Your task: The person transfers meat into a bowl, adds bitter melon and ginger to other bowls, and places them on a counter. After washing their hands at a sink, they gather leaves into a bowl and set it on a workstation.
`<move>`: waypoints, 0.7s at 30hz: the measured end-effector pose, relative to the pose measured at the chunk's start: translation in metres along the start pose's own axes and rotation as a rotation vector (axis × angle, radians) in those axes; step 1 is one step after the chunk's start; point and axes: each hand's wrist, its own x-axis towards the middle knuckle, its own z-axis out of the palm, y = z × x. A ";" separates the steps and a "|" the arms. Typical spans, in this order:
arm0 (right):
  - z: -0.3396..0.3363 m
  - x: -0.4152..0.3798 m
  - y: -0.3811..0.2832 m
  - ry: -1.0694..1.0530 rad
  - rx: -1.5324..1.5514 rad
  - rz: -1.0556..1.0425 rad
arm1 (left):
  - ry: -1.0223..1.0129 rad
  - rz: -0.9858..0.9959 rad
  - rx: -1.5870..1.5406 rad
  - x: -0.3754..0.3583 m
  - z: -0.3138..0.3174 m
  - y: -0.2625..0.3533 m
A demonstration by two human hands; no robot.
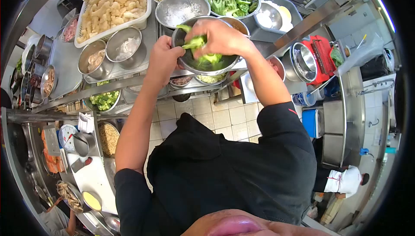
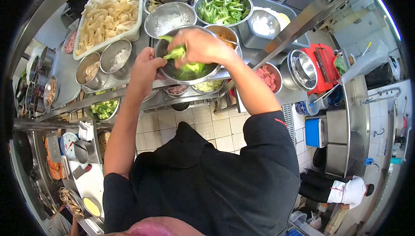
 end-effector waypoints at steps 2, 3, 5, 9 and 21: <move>-0.001 -0.001 0.009 -0.039 0.172 -0.029 | 0.012 0.007 0.036 0.002 0.004 -0.006; -0.012 0.001 0.016 -0.024 0.261 -0.088 | 0.023 0.012 0.050 0.002 0.005 -0.008; -0.036 0.005 0.033 -0.026 0.379 0.070 | 0.030 0.044 0.037 0.004 0.008 -0.009; -0.072 0.043 0.152 0.502 0.245 0.260 | 0.048 0.083 0.006 0.006 0.005 -0.013; -0.038 0.058 0.281 0.363 -0.533 0.596 | 0.144 0.035 -0.156 -0.035 -0.046 -0.025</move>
